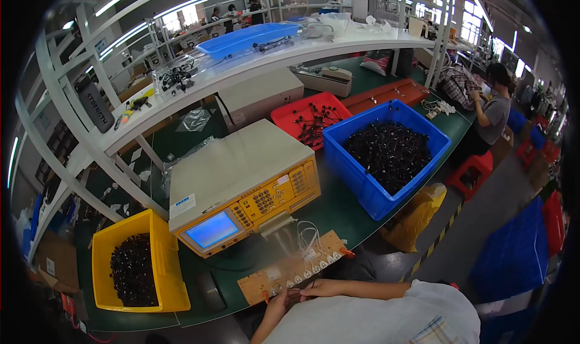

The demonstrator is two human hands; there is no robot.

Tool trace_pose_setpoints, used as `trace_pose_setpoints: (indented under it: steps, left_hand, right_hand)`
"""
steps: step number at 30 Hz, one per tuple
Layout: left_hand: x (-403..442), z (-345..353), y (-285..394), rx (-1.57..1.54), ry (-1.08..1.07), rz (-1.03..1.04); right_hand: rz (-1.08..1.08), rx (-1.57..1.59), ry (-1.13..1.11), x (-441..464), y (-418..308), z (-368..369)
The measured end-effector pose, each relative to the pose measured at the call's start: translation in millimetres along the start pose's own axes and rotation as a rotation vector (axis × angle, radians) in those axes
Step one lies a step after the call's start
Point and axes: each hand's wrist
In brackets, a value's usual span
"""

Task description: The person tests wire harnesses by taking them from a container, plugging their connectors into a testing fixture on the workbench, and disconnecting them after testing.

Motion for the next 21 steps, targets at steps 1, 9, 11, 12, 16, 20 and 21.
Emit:
trace_pose_setpoints:
  steps: [1, 9, 11, 12, 16, 20, 21]
  left_hand:
    - [-2, 2, 2, 0.041, -0.010, 0.026]
    - [-32, 28, 29, 0.244, 0.039, -0.014]
    - [-40, 26, 32, 0.311, 0.018, -0.014]
    - [-49, 25, 39, 0.443, 0.053, 0.043]
    - [-106, 14, 101, 0.703, 0.320, 0.466]
    - [-164, -29, 193, 0.763, 0.890, 0.749]
    - [-172, -56, 213, 0.898, 1.030, 0.775]
  right_hand:
    - [-0.008, 0.022, 0.013, -1, -1, 1]
    - [-0.022, -0.042, -0.002, -24, -11, 2]
    - [-0.328, -0.234, 0.032, -37, -17, 8]
    - [-0.323, -0.233, 0.035, -48, -30, 12]
    - [-0.505, -0.185, 0.293, -94, -124, -11]
    - [-0.823, 0.238, 0.597, -126, -188, -52]
    - [-0.829, 0.086, 0.662, -127, -190, -50]
Point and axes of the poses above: each hand's wrist, its own x-axis towards the middle knuckle, its own z-axis out of the palm, y = z × x, and after that the axes turned 9 degrees about x, right-handed
